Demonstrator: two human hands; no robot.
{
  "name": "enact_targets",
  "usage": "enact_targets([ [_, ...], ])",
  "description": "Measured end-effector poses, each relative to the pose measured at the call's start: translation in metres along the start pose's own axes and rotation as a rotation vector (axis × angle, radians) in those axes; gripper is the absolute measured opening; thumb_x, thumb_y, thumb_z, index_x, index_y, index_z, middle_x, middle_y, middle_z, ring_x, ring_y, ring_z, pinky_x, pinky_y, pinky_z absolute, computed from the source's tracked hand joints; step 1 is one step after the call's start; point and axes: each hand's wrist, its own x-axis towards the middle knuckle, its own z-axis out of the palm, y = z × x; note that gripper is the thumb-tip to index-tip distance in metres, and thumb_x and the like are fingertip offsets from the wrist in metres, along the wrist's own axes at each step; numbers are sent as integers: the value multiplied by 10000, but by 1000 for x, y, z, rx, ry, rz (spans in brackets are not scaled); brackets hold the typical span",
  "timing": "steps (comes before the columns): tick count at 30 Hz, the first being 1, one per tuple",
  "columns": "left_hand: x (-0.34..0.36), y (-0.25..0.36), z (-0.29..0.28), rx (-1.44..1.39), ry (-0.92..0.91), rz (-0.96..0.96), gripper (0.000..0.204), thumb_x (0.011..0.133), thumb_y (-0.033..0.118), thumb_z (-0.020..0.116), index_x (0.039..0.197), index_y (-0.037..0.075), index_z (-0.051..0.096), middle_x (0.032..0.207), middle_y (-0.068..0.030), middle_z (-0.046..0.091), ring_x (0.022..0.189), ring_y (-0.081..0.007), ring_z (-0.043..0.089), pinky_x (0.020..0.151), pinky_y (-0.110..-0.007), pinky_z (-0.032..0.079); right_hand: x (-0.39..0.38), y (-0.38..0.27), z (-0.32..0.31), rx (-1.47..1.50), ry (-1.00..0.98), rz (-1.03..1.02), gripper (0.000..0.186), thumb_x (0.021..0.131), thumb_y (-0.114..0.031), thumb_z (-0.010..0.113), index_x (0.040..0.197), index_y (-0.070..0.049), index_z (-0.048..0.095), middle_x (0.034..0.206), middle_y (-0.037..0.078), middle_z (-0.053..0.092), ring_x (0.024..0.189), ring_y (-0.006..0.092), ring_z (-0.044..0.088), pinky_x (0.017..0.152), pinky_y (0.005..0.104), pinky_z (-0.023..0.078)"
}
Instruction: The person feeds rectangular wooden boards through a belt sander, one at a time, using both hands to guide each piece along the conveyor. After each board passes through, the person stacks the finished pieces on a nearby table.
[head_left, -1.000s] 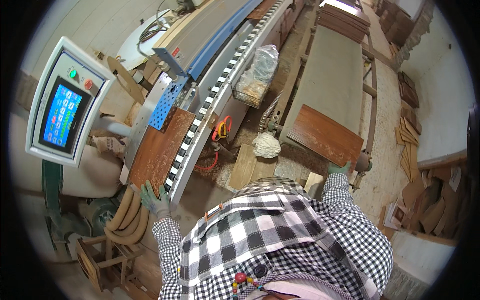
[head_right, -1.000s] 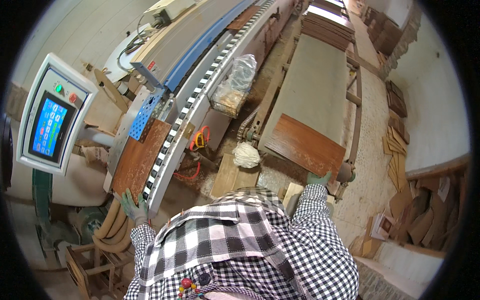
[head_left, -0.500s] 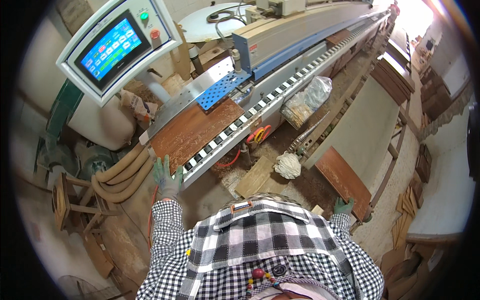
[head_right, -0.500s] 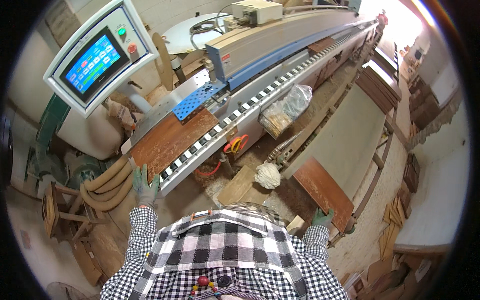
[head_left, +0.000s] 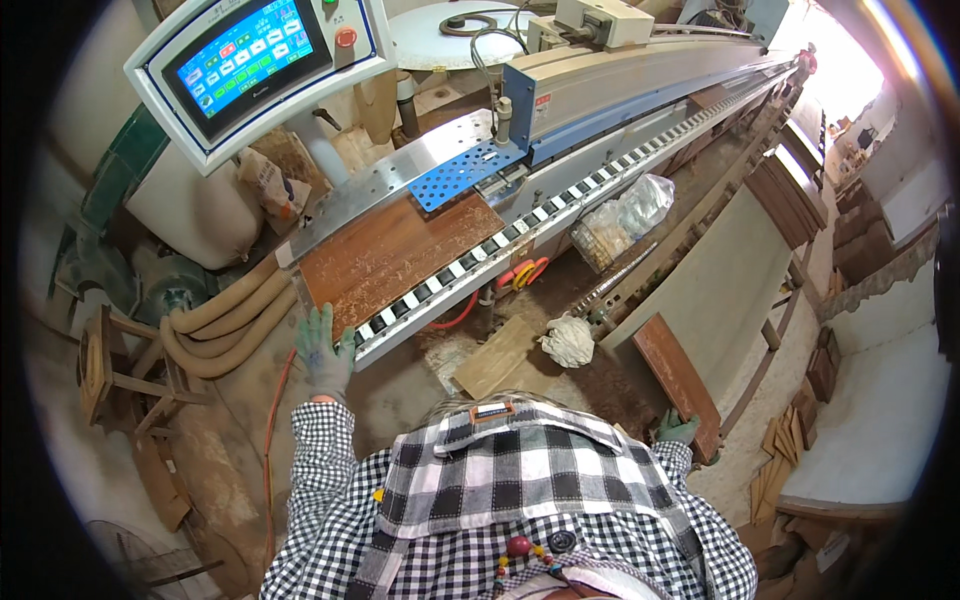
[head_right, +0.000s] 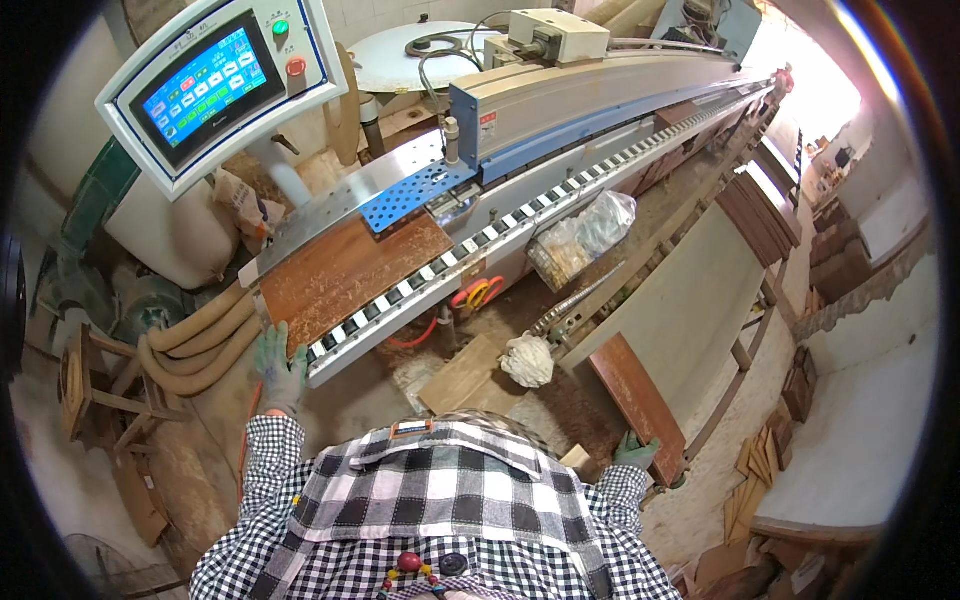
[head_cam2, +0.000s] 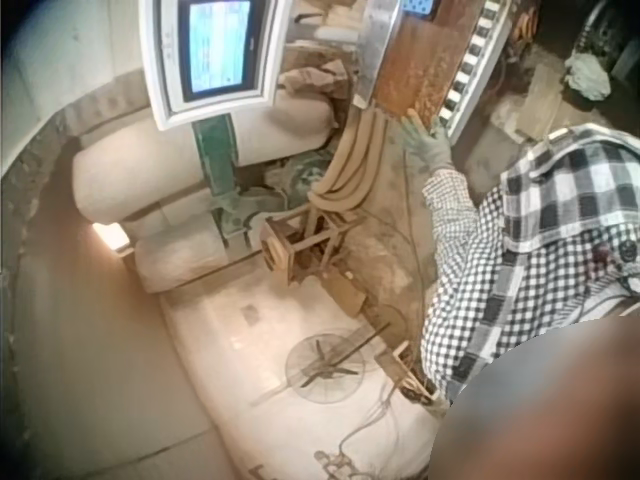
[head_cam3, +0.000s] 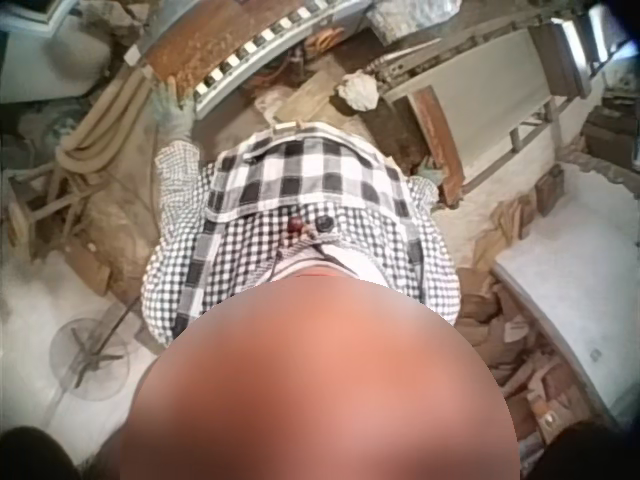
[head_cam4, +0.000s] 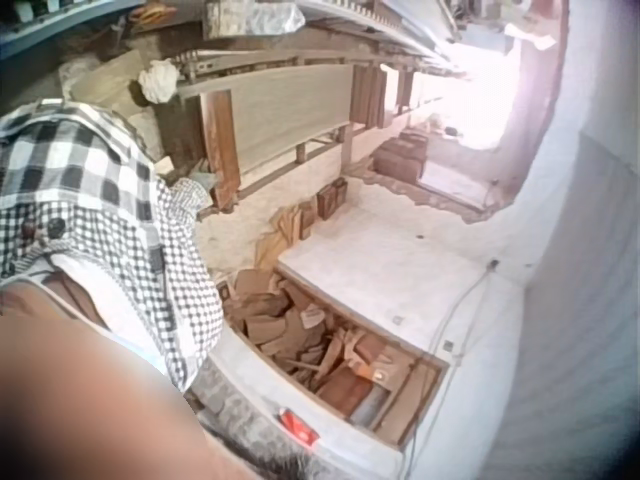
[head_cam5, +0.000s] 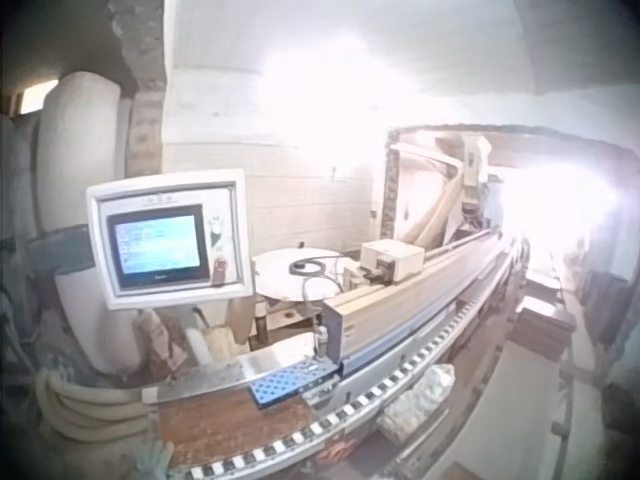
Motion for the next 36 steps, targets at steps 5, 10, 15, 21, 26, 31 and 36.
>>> enact_targets([
  [5,5,9,-4,59,-23,-19,656,917,474,585,1502,282,355,1551,-124,338,1459,-351,215,1186,-534,117,-6,-3,3,-13,69,12,548,925,-494,565,1351,-162,474,1260,100,556,1120,285,566,966,428,495],
  [10,22,48,-12,111,-106,19,669,910,509,565,1493,237,381,1539,-130,358,1460,-332,221,1192,-526,77,9,-3,-2,36,56,50,558,909,-502,582,1325,-140,493,1253,106,564,1137,277,555,981,418,485],
  [15,39,88,0,147,-130,59,696,912,558,521,1488,189,388,1541,-133,357,1464,-309,220,1201,-499,38,2,-4,1,61,48,69,578,895,-501,600,1304,-104,508,1255,108,574,1137,274,559,984,394,484],
  [21,65,128,28,95,-174,100,731,920,615,474,1505,195,351,1549,-131,345,1474,-306,201,1201,-485,45,15,-3,-9,111,-73,106,516,876,-430,671,1252,-96,557,1245,95,592,1126,264,570,970,386,513],
  [26,81,139,35,-206,-180,177,736,926,581,494,1516,178,320,1546,-132,345,1464,-345,210,1197,-494,76,3,-9,-8,72,-157,125,463,875,-334,714,1258,-117,569,1265,92,586,1147,262,558,1015,396,484],
  [31,66,134,37,-284,-130,325,765,916,560,526,1527,165,287,1530,-145,357,1443,-364,247,1190,-502,124,-8,-4,-20,-32,-385,58,388,869,-275,725,1221,-163,608,1261,68,606,1080,257,584,984,392,477],
  [36,25,131,24,-313,-117,464,819,886,550,576,1529,143,274,1540,-149,337,1447,-367,244,1186,-500,147,-38,8,24,-115,-690,253,273,912,-286,673,1156,-168,638,1223,39,643,953,249,639,741,401,519],
])
